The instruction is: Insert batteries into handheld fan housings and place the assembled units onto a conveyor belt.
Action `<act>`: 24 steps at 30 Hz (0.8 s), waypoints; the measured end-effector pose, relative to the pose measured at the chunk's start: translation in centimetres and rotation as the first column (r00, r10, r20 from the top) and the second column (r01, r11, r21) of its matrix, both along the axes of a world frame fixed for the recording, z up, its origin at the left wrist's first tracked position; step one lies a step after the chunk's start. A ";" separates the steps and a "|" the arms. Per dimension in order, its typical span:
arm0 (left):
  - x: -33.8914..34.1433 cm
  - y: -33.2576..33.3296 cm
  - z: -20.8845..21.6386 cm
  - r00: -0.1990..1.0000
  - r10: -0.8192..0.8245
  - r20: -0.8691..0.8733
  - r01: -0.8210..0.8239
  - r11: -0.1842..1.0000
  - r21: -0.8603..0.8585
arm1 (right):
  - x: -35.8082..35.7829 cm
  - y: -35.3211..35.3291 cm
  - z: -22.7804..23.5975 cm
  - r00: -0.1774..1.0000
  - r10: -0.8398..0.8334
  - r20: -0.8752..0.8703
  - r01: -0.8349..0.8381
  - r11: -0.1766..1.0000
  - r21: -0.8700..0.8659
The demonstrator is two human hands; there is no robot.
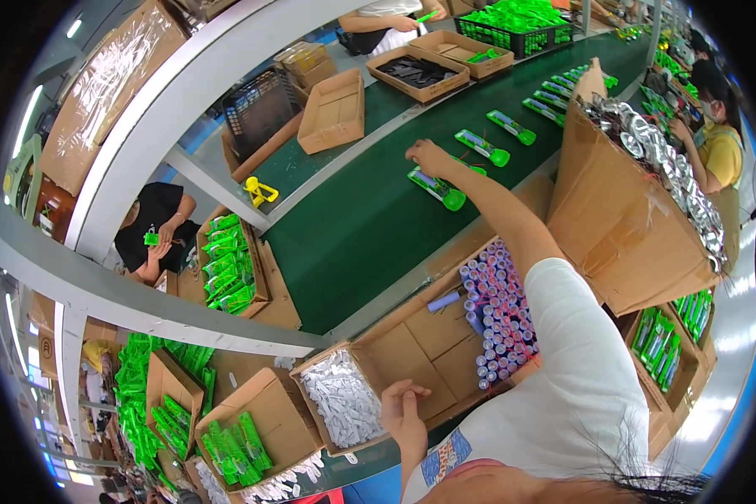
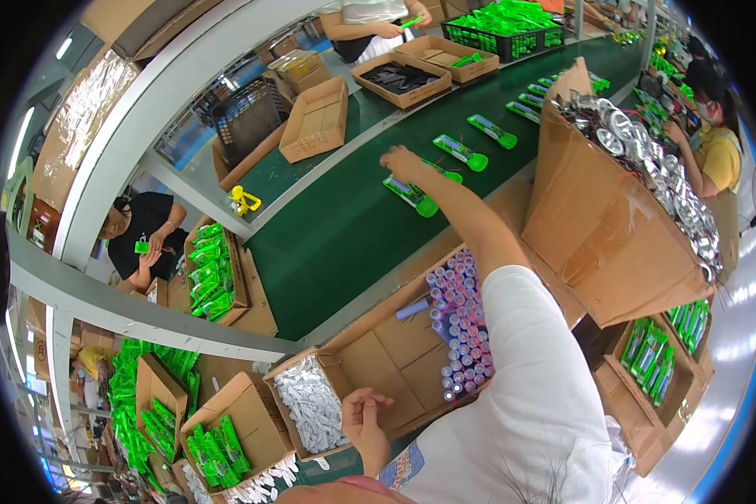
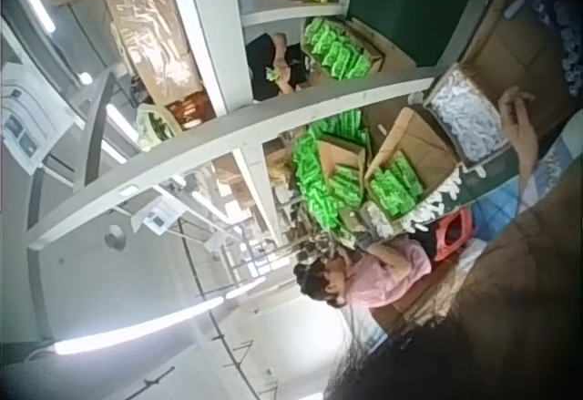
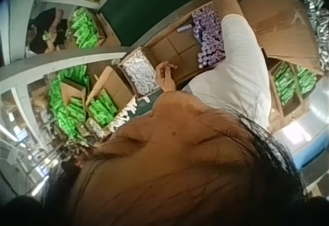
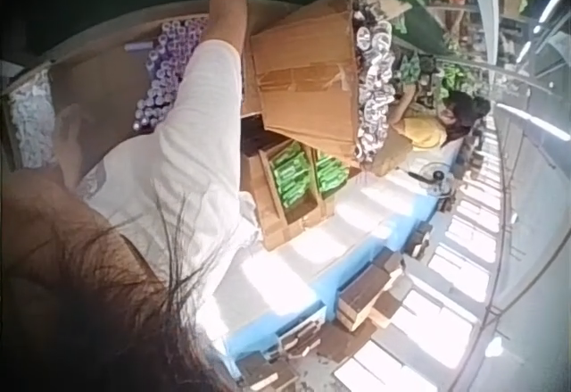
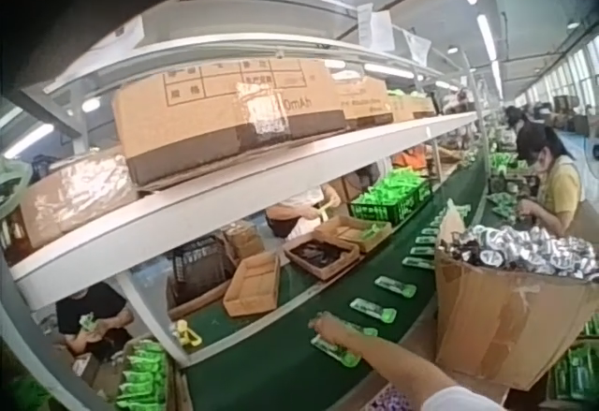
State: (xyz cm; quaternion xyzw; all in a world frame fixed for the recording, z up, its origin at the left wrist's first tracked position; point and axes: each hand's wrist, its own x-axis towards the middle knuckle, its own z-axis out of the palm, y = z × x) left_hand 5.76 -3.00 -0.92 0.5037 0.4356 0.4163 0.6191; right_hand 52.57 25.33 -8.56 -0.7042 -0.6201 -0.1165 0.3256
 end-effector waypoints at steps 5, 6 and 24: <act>-0.2 0.5 -0.2 0.998 -0.061 0.026 0.061 0.998 -0.003 | -4.5 -8.6 5.5 0.866 0.267 -0.423 -0.358 0.921 -0.152; -0.1 0.5 -0.4 0.996 -0.075 0.041 0.075 0.997 0.013 | -5.6 -12.1 7.0 0.742 0.320 -0.589 -0.534 0.813 -0.232; 5.6 -2.0 19.5 -0.122 -0.863 0.491 0.856 0.159 0.491 | -30.1 -35.3 6.2 0.815 0.500 -0.293 -0.558 0.813 -0.165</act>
